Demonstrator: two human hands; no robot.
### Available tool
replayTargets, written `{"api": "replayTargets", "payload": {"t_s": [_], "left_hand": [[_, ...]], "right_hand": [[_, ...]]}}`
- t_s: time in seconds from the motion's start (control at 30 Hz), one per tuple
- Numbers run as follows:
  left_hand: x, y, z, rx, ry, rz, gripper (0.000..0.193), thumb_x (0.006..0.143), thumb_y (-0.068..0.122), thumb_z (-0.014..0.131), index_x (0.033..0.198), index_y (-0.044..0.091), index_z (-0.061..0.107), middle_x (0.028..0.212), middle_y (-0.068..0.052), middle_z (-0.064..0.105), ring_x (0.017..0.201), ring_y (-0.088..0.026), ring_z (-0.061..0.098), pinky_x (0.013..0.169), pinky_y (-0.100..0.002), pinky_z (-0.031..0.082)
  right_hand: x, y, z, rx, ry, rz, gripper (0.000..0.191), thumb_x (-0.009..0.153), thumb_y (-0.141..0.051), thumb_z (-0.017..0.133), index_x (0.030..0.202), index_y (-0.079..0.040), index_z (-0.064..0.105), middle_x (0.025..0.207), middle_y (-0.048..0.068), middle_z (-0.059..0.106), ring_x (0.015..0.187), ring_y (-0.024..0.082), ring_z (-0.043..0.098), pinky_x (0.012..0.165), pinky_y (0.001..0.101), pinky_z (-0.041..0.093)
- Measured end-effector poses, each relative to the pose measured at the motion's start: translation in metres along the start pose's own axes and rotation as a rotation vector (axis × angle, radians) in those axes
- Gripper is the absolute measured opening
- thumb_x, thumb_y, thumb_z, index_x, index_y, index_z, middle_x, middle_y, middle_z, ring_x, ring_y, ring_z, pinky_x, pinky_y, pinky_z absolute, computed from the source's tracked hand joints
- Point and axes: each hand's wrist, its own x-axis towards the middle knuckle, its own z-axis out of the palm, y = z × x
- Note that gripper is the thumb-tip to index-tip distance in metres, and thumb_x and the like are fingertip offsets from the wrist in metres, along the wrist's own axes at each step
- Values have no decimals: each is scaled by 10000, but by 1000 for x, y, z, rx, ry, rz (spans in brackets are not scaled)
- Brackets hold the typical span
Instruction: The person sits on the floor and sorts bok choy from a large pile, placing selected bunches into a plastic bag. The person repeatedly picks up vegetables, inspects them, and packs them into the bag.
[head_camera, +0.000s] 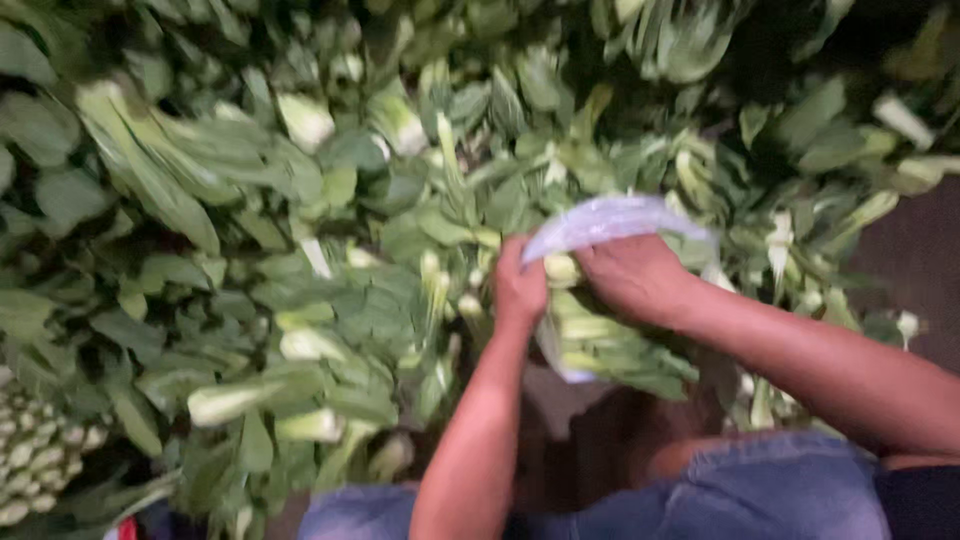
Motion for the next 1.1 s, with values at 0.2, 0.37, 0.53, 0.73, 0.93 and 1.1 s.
{"api": "replayTargets", "payload": {"t_s": [0.2,0.37,0.53,0.73,0.93,1.1], "left_hand": [[5,-14,0,0,-4,68,163,954,130,575,1069,34,640,914,-174,692,847,-273,662,781,-380,535],[-1,-4,3,73,36,55,148,965,138,592,1066,46,648,922,-189,700,842,-335,684,776,-400,538],[-14,12,2,57,46,110,223,945,105,558,1145,57,645,963,-217,711,919,-365,715,800,-441,552],[-16,42,-6,166,-42,62,252,947,127,558,1169,66,661,1037,-236,729,997,-397,711,836,-452,547],[-6,41,-17,215,-44,92,293,923,183,650,1162,14,639,1025,-238,719,967,-366,697,855,-420,538],[-81,6,-29,-47,-4,0,480,871,230,755,1221,-21,542,1086,-156,671,980,-264,658,865,-386,533]], "right_hand": [[-28,-25,20,-106,206,-177,820,787,-334,640,1447,79,383,1479,268,462,1409,437,429,1174,583,317],[-23,-24,30,3,28,-43,841,910,-493,547,1479,82,320,1503,318,379,1385,472,332,1136,627,197],[-22,-30,31,-10,93,-59,793,948,-493,509,1511,36,333,1545,261,383,1444,425,355,1198,605,182],[-26,-32,8,131,116,-34,799,934,-504,543,1497,33,366,1537,265,414,1433,433,374,1211,605,191],[-23,-19,-28,432,31,-136,801,839,-477,638,1447,10,449,1458,275,483,1382,429,441,1153,540,310],[-62,44,-53,738,-110,148,515,923,-420,606,1311,-84,647,1260,171,706,1151,313,684,1004,430,513]]}}
